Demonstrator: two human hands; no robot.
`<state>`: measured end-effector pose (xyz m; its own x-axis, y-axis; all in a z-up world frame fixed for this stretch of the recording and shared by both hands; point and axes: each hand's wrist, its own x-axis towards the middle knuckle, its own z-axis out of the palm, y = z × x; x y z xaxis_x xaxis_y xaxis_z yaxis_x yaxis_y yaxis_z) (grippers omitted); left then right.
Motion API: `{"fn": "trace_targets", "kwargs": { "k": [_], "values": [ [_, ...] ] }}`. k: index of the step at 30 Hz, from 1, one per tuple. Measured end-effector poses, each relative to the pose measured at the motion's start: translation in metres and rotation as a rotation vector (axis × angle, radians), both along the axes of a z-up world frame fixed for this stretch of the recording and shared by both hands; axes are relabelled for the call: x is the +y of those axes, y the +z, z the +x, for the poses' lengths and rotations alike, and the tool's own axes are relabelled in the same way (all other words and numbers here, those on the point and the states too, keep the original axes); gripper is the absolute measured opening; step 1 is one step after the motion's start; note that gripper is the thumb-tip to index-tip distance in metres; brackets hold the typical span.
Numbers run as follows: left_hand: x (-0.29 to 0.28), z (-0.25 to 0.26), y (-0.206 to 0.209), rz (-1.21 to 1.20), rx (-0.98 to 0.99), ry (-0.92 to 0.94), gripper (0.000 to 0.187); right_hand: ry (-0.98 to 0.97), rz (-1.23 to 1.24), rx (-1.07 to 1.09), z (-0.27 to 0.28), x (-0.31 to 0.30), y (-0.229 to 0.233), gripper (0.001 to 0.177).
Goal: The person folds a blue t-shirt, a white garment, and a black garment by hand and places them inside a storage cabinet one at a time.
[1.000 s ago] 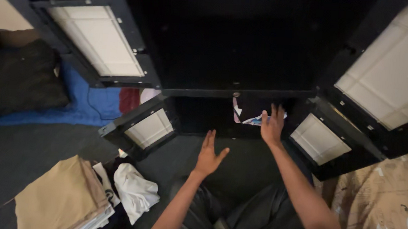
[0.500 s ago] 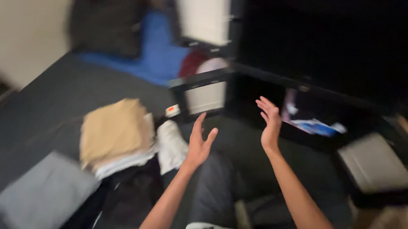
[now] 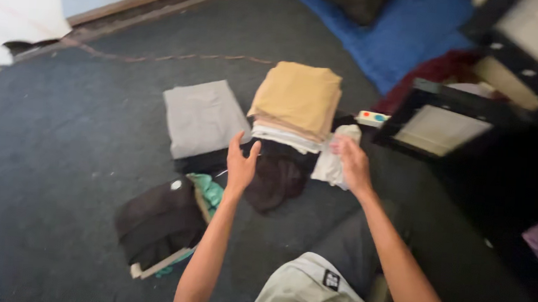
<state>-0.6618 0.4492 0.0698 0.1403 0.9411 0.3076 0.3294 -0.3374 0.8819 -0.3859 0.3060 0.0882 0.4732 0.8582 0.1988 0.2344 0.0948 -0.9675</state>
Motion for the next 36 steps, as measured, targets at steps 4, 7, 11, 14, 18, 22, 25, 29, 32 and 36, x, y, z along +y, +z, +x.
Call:
{"fn": "trace_targets", "kwargs": {
  "k": [4, 7, 11, 14, 18, 22, 25, 29, 32, 36],
  "values": [
    [0.018, -0.047, -0.082, 0.037, 0.282, 0.051, 0.062, 0.07, -0.313, -0.143, -0.028, 0.021, -0.065, 0.046],
    [0.017, -0.056, -0.122, -0.039, 0.409, -0.028, 0.067, 0.113, -0.389, -0.232, -0.035, 0.03, -0.129, 0.051],
    [0.0, -0.03, -0.136, 0.01, 0.48, -0.091, 0.075, 0.042, -0.528, -0.256, -0.044, 0.034, -0.188, 0.06],
    [-0.008, -0.006, -0.143, 0.075, 0.476, -0.169, 0.082, 0.015, -0.638, -0.123, -0.051, 0.029, -0.207, 0.064],
    [-0.015, 0.017, -0.158, -0.069, 0.508, -0.236, 0.091, 0.022, -0.813, 0.183, -0.061, 0.035, -0.209, 0.065],
    [-0.025, 0.022, -0.169, -0.028, 0.571, -0.209, 0.088, 0.02, -0.844, 0.345, -0.071, 0.036, -0.205, 0.067],
    [-0.026, 0.017, -0.166, -0.048, 0.568, -0.209, 0.083, -0.013, -0.84, 0.371, -0.079, 0.04, -0.205, 0.067],
    [-0.025, 0.011, -0.147, -0.162, 0.54, -0.215, 0.072, 0.021, -0.809, 0.434, -0.087, 0.041, -0.21, 0.049],
    [-0.029, 0.007, -0.125, -0.288, 0.508, -0.173, 0.063, 0.016, -0.686, 0.334, -0.094, 0.042, -0.208, 0.037],
    [-0.034, 0.015, -0.101, -0.434, 0.433, -0.075, 0.053, -0.021, -0.364, -0.102, -0.107, 0.042, -0.164, 0.034]
  ]
}}
